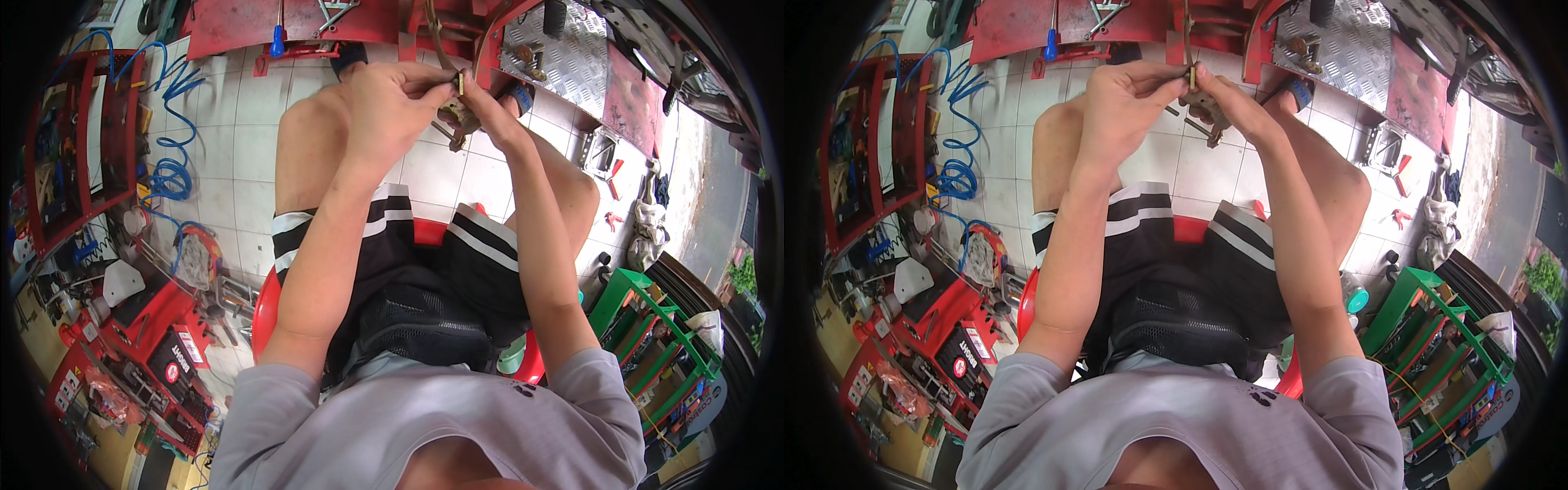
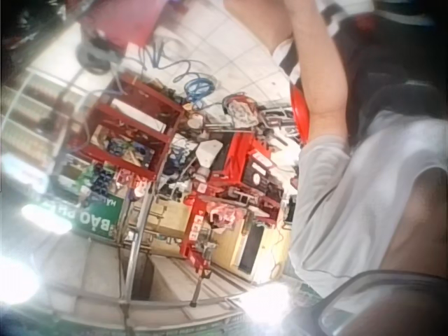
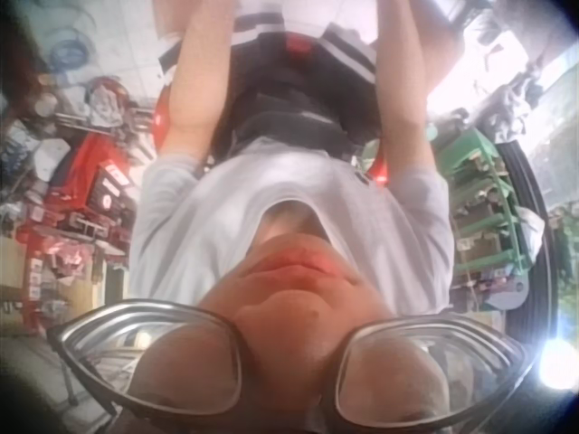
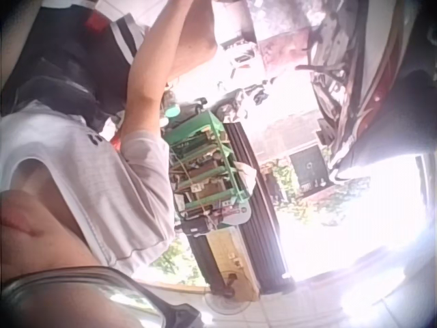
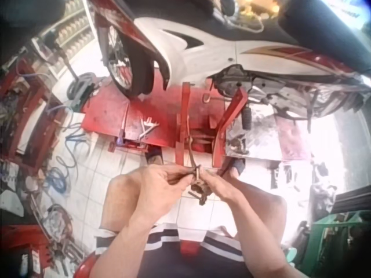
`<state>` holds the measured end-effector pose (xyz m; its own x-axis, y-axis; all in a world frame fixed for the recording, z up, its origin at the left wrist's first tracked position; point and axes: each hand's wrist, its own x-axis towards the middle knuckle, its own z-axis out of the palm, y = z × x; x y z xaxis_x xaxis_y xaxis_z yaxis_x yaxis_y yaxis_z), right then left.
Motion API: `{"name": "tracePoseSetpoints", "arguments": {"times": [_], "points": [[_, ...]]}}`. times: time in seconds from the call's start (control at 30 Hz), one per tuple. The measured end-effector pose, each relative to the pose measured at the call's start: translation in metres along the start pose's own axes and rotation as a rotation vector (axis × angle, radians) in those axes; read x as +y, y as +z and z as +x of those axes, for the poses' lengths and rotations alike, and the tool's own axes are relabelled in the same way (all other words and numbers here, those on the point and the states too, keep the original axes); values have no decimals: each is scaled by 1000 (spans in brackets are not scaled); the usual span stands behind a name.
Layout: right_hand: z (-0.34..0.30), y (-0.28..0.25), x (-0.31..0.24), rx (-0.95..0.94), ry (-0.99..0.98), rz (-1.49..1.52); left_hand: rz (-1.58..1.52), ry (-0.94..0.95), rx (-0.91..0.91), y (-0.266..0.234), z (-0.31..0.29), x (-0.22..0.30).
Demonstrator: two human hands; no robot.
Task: The person sits on a low stool and works on a bicycle brake assembly held between their legs. They use a screwdriver to tighten screws on the brake caliper and handle various small metal components, including a brake pad and a metal bracket.
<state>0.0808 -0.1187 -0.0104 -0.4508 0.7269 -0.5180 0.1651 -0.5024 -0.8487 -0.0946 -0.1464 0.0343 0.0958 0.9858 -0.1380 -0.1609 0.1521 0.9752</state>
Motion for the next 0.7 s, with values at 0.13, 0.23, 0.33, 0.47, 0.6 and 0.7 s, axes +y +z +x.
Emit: {"name": "tracePoseSetpoints", "arguments": {"times": [0.13, 0.23, 0.33, 0.47, 0.6, 0.7], "points": [[3, -1, 7, 1, -55, 4, 194, 127, 54, 5, -1, 1], [11, -5, 14, -67, -67, 13, 388, 249, 108, 5, -3, 3], [10, -1, 10, -56, -55, 13, 702, 410, 183, 7, -7, 12], [10, 1, 9, 1, -101, -6, 735, 451, 241, 14, -10, 11], [15, -4, 12, -7, -70, -22, 611, 397, 190, 17, -13, 4], [21, -2, 14, 14, -65, -8, 494, 356, 181, 22, -11, -2]]}}
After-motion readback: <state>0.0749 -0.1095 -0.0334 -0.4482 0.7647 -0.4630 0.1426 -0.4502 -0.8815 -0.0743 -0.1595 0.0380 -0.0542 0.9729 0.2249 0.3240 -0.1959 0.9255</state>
